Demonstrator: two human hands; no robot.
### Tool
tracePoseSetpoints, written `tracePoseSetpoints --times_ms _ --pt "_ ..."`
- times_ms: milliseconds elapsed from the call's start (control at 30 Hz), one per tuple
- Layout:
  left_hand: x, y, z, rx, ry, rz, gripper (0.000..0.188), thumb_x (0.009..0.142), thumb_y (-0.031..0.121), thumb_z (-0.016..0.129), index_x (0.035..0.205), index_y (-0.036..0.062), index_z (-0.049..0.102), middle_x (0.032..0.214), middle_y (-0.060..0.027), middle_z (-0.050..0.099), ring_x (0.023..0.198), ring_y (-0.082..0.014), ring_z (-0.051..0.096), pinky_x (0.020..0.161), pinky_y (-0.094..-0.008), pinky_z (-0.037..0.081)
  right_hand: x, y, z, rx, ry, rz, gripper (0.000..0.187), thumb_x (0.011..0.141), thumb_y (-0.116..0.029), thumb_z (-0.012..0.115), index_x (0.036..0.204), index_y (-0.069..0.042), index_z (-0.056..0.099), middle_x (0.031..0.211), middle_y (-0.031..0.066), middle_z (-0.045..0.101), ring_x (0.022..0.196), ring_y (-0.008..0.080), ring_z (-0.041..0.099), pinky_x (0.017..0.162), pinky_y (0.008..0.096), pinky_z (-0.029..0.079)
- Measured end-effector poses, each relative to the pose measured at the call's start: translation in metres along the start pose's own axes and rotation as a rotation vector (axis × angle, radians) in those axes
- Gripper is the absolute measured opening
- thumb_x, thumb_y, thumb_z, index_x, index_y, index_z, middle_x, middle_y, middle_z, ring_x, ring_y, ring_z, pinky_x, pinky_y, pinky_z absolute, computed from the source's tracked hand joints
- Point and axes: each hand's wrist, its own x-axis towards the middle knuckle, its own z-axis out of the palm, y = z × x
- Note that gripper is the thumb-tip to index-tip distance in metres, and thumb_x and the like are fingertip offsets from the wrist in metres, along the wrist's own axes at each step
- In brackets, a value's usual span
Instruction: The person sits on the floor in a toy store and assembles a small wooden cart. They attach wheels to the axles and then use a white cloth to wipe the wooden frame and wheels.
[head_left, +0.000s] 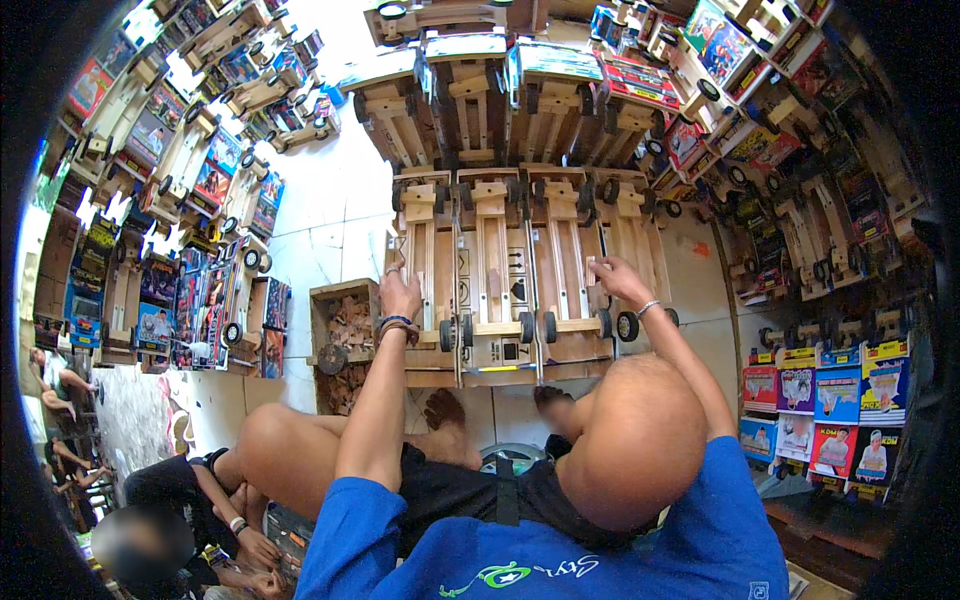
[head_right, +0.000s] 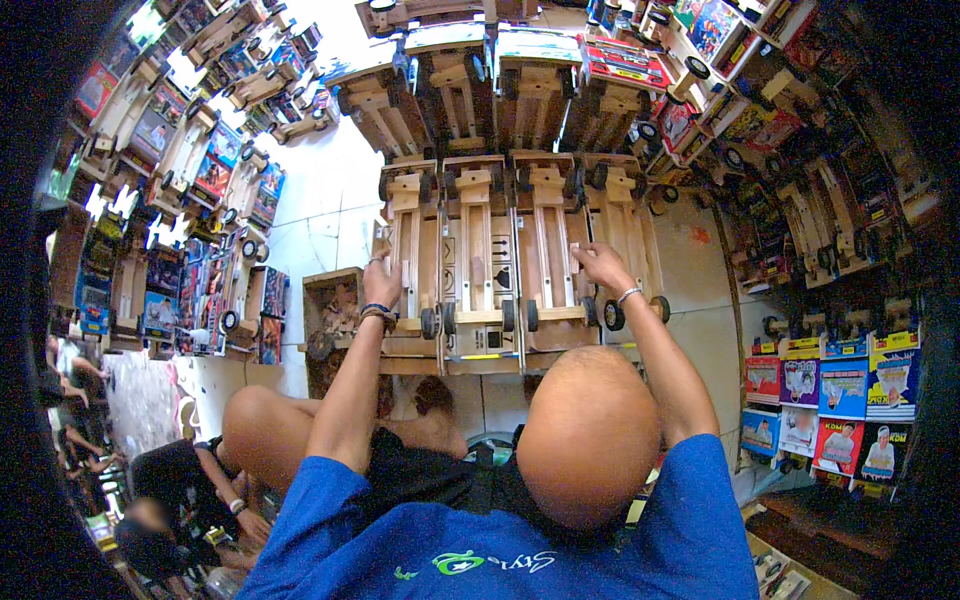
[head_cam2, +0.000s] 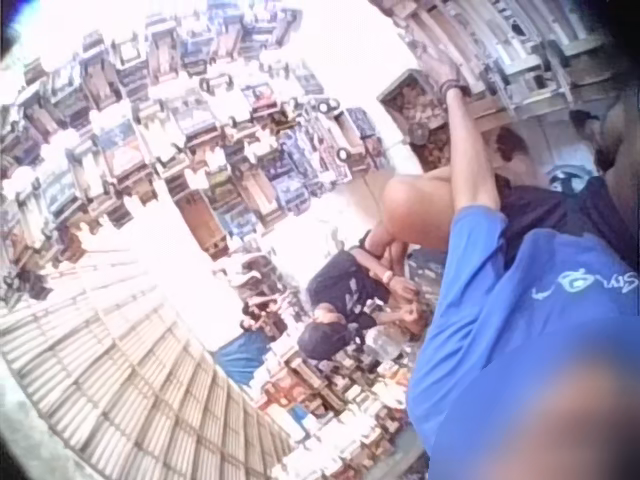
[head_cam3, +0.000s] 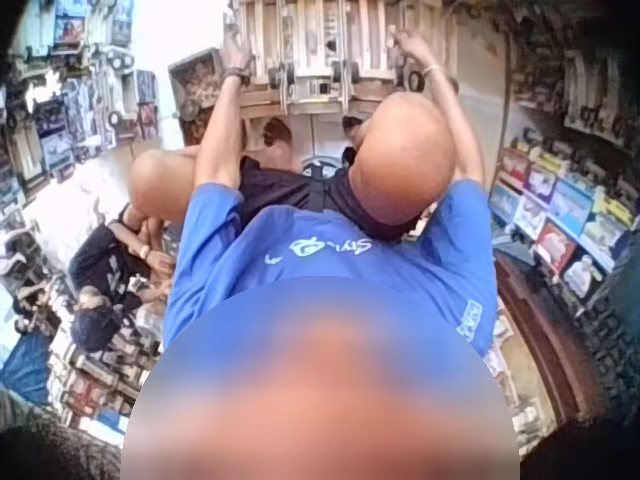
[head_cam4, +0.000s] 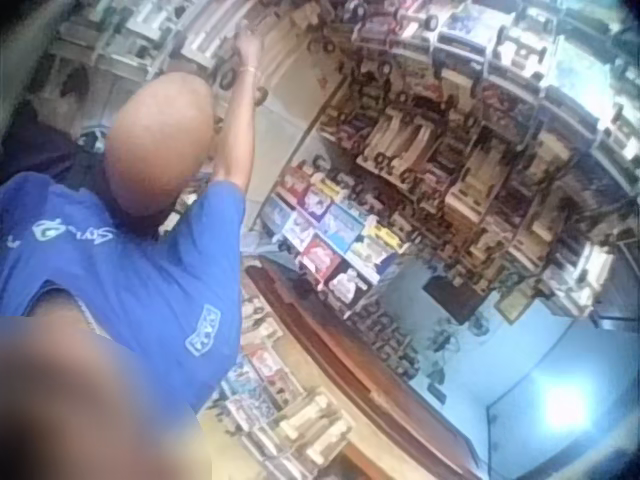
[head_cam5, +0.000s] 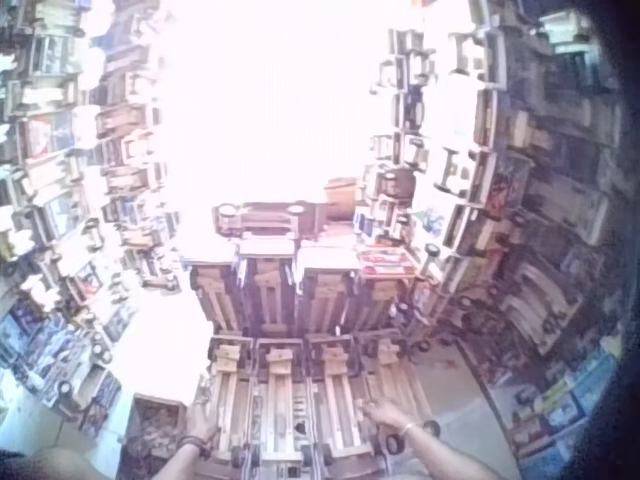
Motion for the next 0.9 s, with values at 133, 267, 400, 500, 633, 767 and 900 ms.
tracePoseSetpoints --times_ms 133,267,400,500,633,767,900 --pt "-0.006 0.032 -0.006 -0.100 -0.006 0.013 0.050 0.090 0.019 0.056 0.137 0.0044 0.047 0.126 -0.0283 0.053 0.117 -0.0421 0.051 0.103 -0.0463 0.040 0.002 -0.006 0.016 -0.023 -0.071 -0.101 0.046 0.092 -0.040 0.065 0.105 0.004 0.062 0.074 0.0034 0.063 0.064 0.0098 0.057 0.056 0.0272 0.047" --pt "-0.019 0.063 -0.002 -0.120 -0.033 0.157 0.049 0.091 0.021 0.057 0.137 0.0052 0.046 0.122 -0.0250 0.059 0.114 -0.0388 0.056 0.098 -0.0442 0.044 -0.005 -0.014 0.012 -0.401 0.187 -0.239 0.046 0.090 -0.041 0.063 0.104 0.003 0.064 0.087 0.0165 0.071 0.078 0.0229 0.069 0.076 0.0351 0.052" --pt "-0.023 0.081 0.012 -0.257 -0.133 0.231 0.047 0.092 0.026 0.060 0.133 0.0053 0.050 0.115 -0.0219 0.063 0.100 -0.0296 0.066 0.084 -0.0392 0.053 -0.011 -0.015 -0.023 -0.126 0.111 0.065 0.048 0.090 -0.039 0.063 0.115 0.001 0.058 0.090 0.0166 0.068 0.080 0.0189 0.066 0.070 0.0325 0.051" --pt "-0.025 0.083 0.023 -0.438 -0.261 0.181 0.042 0.093 0.027 0.062 0.128 0.0067 0.054 0.109 -0.0167 0.065 0.087 -0.0183 0.069 0.072 -0.0337 0.057 -0.019 -0.003 -0.052 0.030 0.136 0.180 0.049 0.090 -0.035 0.063 0.122 0.000 0.052 0.097 0.0144 0.066 0.084 0.0174 0.062 0.066 0.0297 0.050" --pt "-0.007 0.073 0.018 -0.678 -0.205 0.077 0.042 0.090 0.026 0.067 0.128 0.0106 0.055 0.097 -0.0103 0.065 0.079 -0.0140 0.065 0.063 -0.0280 0.055 -0.026 0.021 -0.076 0.256 0.171 0.177 0.055 0.087 -0.026 0.066 0.129 0.001 0.045 0.097 0.0135 0.064 0.082 0.0170 0.061 0.065 0.0301 0.050" --pt "0.019 0.061 -0.016 -0.841 0.074 -0.085 0.041 0.093 0.031 0.064 0.122 0.0048 0.052 0.088 -0.0051 0.062 0.064 -0.0070 0.056 0.050 -0.0220 0.050 -0.020 0.047 -0.086 0.111 0.231 0.072 0.053 0.083 -0.019 0.071 0.125 0.002 0.048 0.100 0.0153 0.067 0.088 0.0213 0.064 0.073 0.0338 0.052" --pt "0.022 0.073 -0.034 -0.953 0.106 -0.117 0.040 0.097 0.036 0.058 0.122 0.0055 0.053 0.091 -0.0036 0.064 0.068 -0.0065 0.057 0.054 -0.0219 0.052 -0.004 0.071 -0.084 -0.129 0.312 0.093 0.051 0.081 -0.022 0.075 0.120 0.002 0.053 0.102 0.0184 0.068 0.093 0.0254 0.066 0.079 0.0348 0.053"
